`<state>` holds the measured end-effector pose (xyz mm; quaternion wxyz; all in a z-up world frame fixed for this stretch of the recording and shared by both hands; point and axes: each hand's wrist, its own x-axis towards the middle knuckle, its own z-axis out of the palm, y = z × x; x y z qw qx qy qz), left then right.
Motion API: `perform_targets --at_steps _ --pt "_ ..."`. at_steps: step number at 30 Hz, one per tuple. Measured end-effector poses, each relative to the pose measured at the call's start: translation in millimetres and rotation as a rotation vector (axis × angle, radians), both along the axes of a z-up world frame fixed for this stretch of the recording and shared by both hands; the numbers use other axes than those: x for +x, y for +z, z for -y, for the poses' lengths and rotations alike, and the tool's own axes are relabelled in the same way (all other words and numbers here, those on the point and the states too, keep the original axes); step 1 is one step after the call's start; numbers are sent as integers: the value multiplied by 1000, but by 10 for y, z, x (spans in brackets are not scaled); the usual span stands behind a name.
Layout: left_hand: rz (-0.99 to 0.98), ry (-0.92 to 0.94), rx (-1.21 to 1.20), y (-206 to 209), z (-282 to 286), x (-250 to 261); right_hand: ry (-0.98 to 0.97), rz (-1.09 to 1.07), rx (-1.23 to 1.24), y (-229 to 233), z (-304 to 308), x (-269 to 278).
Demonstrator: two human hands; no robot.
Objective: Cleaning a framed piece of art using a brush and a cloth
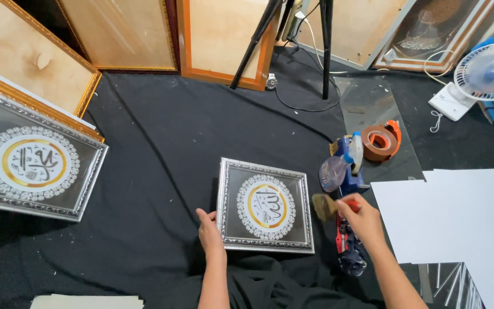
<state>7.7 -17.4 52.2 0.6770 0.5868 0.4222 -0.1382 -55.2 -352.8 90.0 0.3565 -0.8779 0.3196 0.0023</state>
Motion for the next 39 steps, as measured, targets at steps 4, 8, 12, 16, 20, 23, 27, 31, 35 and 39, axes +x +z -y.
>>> perform_targets --at_steps 4,8,12,16,20,23,27,31,35,39 --pt "-35 -52 10 172 0 -23 10 67 -51 -416 -226 696" --pt "-22 -69 43 128 5 0 196 209 -281 -734 -631 1303" --pt "-58 -94 97 3 -6 34 288 294 -122 -477 -1390 1672" --pt "-44 -73 79 111 -12 20 209 341 307 277 -1826 1716" --pt "-47 -101 86 74 -1 22 -125 358 781 76 -1583 1789" --pt "-42 -103 92 36 -2 39 -183 366 711 -211 -1081 1638" --pt "-49 -107 69 63 -7 27 -221 275 346 -201 -385 1134" --pt "-48 -129 61 173 9 18 36 158 -280 -490 -22 818" --pt "-11 -130 87 140 22 0 103 177 -144 -392 -728 774" --pt "-20 -102 92 -31 9 11 268 312 145 22 -1668 809"
